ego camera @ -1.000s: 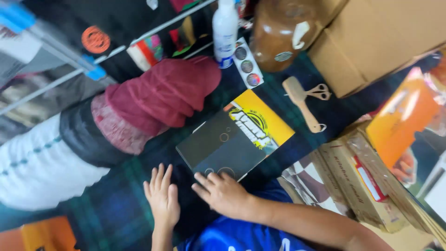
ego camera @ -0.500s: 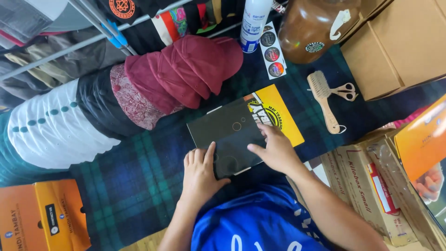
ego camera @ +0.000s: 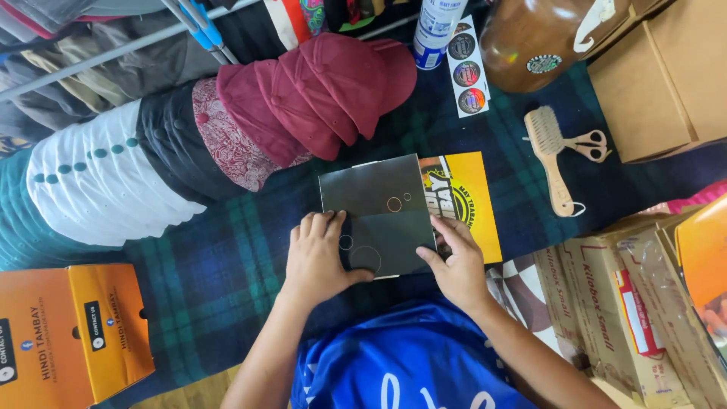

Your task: Assembling cardboard boxes by folding flaps and tucking them into place.

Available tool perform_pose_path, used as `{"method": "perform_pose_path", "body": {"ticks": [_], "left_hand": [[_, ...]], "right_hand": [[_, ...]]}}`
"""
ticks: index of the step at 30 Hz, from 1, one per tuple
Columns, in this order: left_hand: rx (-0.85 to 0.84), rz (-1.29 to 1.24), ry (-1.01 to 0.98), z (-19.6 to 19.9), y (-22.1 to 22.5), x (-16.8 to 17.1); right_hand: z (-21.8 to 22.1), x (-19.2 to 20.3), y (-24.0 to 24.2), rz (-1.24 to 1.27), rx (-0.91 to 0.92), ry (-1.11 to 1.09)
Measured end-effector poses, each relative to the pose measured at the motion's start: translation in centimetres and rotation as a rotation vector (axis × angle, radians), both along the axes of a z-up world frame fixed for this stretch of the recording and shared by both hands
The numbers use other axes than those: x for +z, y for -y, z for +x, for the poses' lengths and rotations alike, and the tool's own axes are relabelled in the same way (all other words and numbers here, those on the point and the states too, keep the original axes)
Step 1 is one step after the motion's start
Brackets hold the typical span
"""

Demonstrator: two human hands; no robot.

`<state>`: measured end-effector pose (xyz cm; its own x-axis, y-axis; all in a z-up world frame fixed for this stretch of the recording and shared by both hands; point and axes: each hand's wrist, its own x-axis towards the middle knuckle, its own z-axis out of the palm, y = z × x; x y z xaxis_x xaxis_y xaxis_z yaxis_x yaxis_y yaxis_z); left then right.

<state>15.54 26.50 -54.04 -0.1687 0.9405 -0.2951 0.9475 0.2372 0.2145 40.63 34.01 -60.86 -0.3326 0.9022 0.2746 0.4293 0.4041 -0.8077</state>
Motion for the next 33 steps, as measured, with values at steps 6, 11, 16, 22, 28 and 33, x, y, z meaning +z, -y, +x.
{"method": "perform_pose_path", "body": {"ticks": [6, 11, 16, 22, 28, 33], "left_hand": [[0.07, -0.079, 0.085, -0.4, -1.0, -1.6], [0.041, 0.074, 0.148, -0.5, 1.6, 0.6], [-0.347, 0.279, 0.31, 2.6, 7.9, 4.6], [-0.067, 0.006, 0.722, 2.3, 9.7, 0.9], [-0.049, 0.749, 0.027, 1.0, 3.6, -2.2], [-0.277, 0.801, -0.13, -2.9, -2.2, -0.7]], "right_hand": [[0.5, 0.0, -0.8, -0.163, 0.073, -0.08], [0.6, 2.7, -1.4, -0.462, 0.177, -0.219], [-0.8, 6.6, -3.0, -0.862, 0.165, 0.073], [-2.3, 7.4, -3.1, -0.922, -0.003, 0.275], [-2.2, 6.4, -3.2, -0.82, 0.335, -0.431], [-1.4, 8.3, -4.0, -0.69, 0.557, -0.318]]}}
